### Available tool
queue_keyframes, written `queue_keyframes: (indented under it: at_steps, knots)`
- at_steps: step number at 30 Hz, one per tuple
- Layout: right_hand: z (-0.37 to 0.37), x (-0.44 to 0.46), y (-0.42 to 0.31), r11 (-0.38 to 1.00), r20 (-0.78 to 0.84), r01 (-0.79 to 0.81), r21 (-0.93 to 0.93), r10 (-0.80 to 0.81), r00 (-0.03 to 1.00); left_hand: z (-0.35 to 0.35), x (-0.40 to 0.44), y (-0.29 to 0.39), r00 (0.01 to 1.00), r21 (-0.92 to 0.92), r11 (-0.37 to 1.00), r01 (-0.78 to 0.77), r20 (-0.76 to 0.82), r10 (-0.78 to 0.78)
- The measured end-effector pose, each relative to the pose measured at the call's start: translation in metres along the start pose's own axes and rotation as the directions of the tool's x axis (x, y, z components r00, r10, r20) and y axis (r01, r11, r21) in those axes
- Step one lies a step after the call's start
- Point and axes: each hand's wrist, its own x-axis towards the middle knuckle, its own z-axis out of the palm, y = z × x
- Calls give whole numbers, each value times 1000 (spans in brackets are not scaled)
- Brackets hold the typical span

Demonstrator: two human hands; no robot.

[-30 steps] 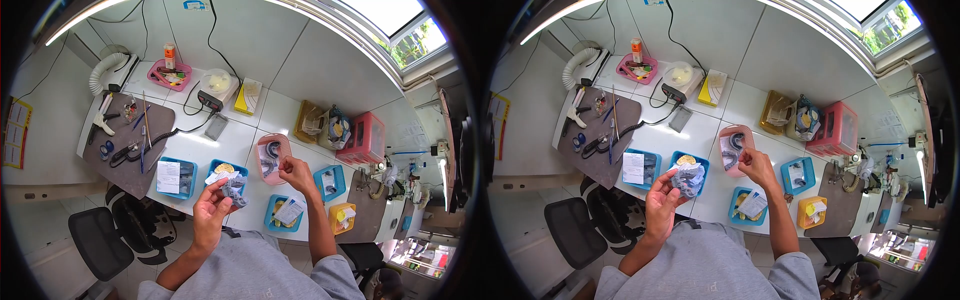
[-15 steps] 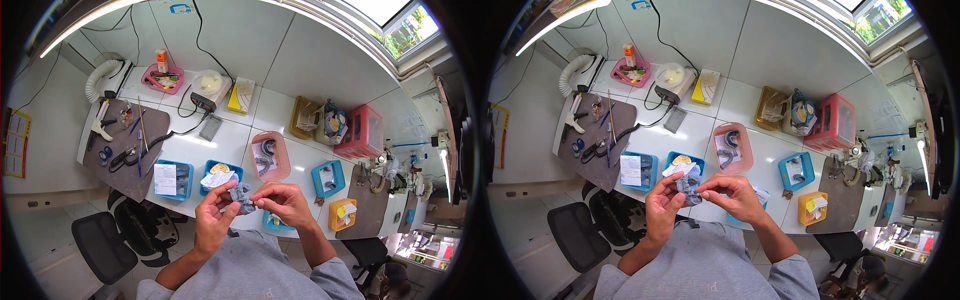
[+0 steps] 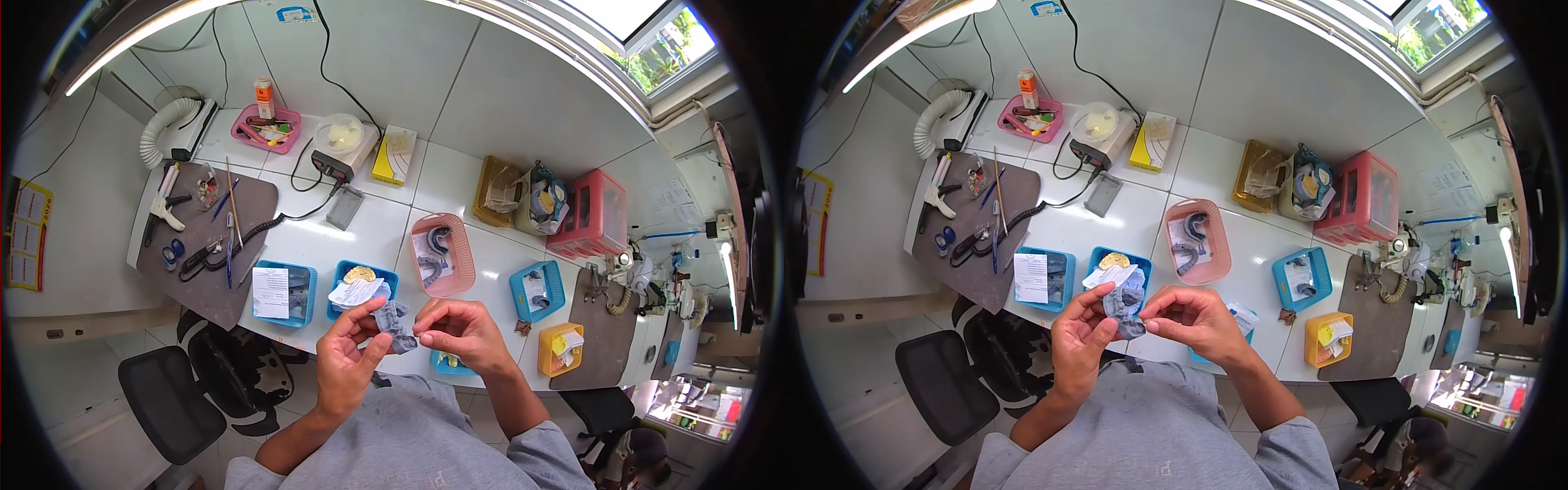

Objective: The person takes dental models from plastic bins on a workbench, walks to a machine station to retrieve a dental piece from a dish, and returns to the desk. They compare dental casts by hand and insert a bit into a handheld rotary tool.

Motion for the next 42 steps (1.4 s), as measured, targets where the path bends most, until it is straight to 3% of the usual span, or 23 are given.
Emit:
queue_keyframes:
  at_steps: [4, 9, 16, 24, 27, 42]
  knots:
    - [2, 0, 3, 996, 59, 77, -39, -75, 995, 0, -2, -1, 1000, -2, 1000, -4, 0, 4]
    - [7, -2, -2, 999, -11, -18, -34, 18, 1000, 0, -4, 3, 1000, 11, 1000, -3, 6, 3]
    - [7, 0, -4, 999, -4, -19, -51, 19, 1000, -1, -6, 5, 999, 51, 998, 23, 32, -25]
    - [3, 3, -17, 976, 148, -100, -194, 130, 980, -4, -4, 5, 996, 128, 990, 53, 66, -61]
    - [2, 5, -20, 973, 135, -120, -195, 148, 980, -4, -4, 5, 995, 148, 987, 64, 68, -75]
    - [3, -1, -16, 987, 14, -158, -15, 158, 987, 1, 0, 7, 993, 19, 995, 97, 73, -98]
